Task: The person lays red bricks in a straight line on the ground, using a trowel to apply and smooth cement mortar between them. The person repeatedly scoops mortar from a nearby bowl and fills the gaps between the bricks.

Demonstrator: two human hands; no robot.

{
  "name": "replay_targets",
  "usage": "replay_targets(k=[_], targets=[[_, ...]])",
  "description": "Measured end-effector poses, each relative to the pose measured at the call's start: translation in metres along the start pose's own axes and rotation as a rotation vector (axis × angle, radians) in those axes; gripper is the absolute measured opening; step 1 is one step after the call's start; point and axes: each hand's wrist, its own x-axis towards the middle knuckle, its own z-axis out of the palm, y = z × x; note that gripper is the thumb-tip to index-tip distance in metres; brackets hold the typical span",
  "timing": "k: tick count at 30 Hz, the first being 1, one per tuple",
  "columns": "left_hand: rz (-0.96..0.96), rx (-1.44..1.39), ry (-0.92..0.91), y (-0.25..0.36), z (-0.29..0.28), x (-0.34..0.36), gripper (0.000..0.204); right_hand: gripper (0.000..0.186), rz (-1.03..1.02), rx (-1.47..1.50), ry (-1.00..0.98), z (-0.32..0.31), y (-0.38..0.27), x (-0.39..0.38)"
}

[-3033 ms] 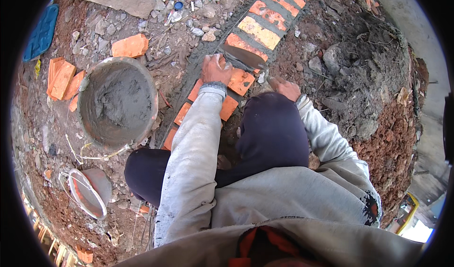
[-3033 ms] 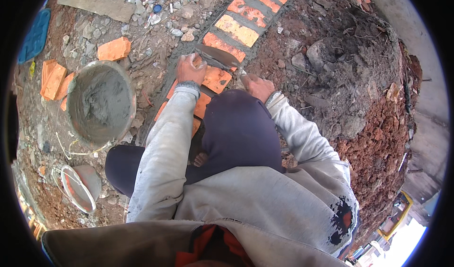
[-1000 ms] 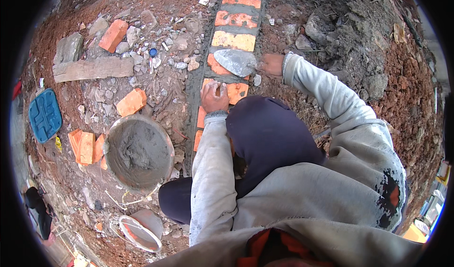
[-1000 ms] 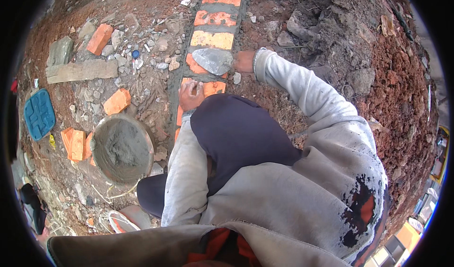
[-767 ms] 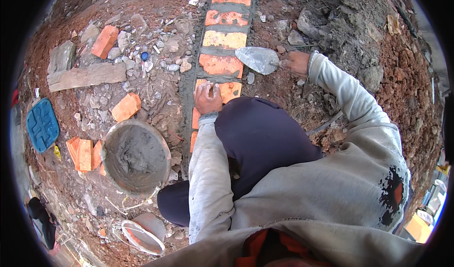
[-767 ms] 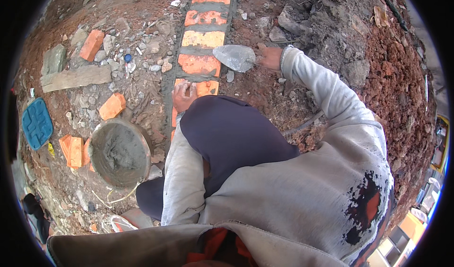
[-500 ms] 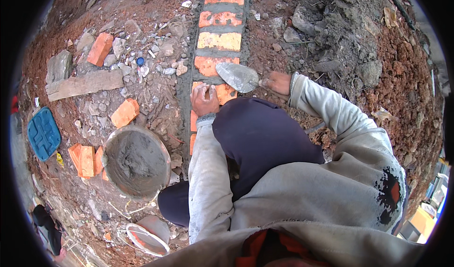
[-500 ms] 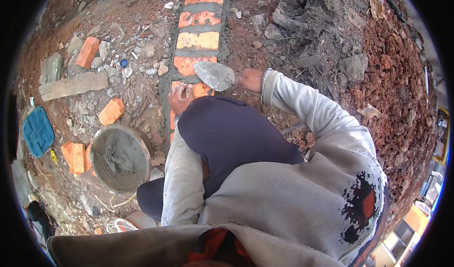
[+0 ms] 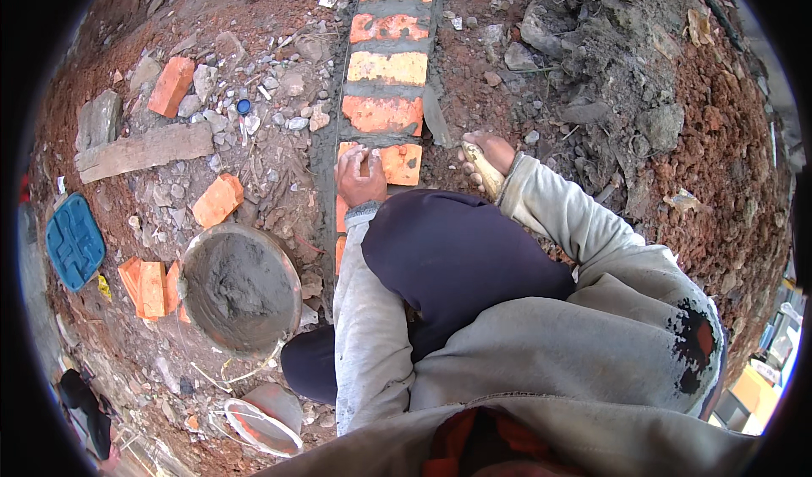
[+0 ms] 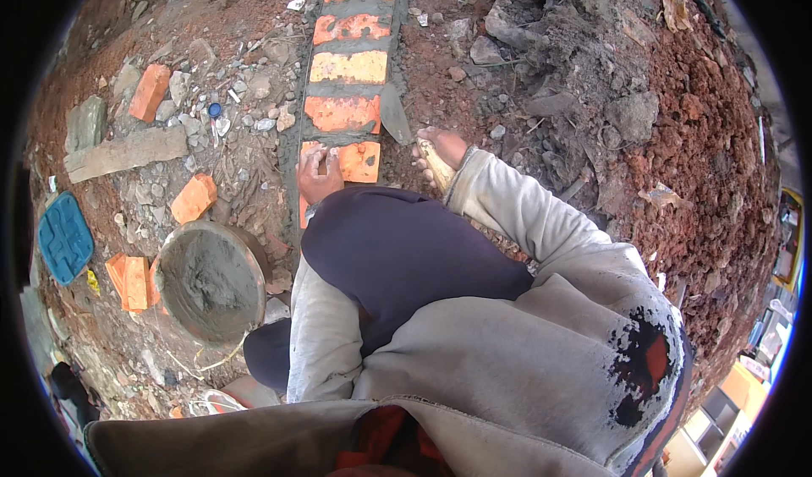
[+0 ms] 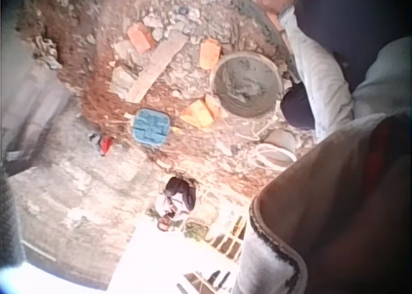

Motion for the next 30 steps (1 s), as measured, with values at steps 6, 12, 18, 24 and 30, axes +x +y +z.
replay_targets(k=[6,12,18,24,30], targets=[[-0.024,0.030,0.018,-0.010,-0.004,0.000,0.012,0.041,0.179,0.056,-0.409,-0.038,0.003,-0.016],[-0.066,-0.089,-0.001,-0.006,-0.012,-0.002,0.015,0.045,0.313,0.396,-0.641,-0.042,0.009,-0.071],[0.006,-0.020,0.043,-0.012,-0.018,-0.016,0.016,0.043,-0.321,-1.264,-0.106,0.026,-0.050,-0.056],[0.113,0.104,-0.002,-0.006,-0.018,-0.024,0.017,0.052,-0.631,-1.957,-0.190,0.004,-0.062,-0.021],[0.113,0.137,-0.041,-0.008,-0.020,-0.031,0.022,0.046,-0.651,-2.085,-0.163,-0.017,-0.091,-0.023]])
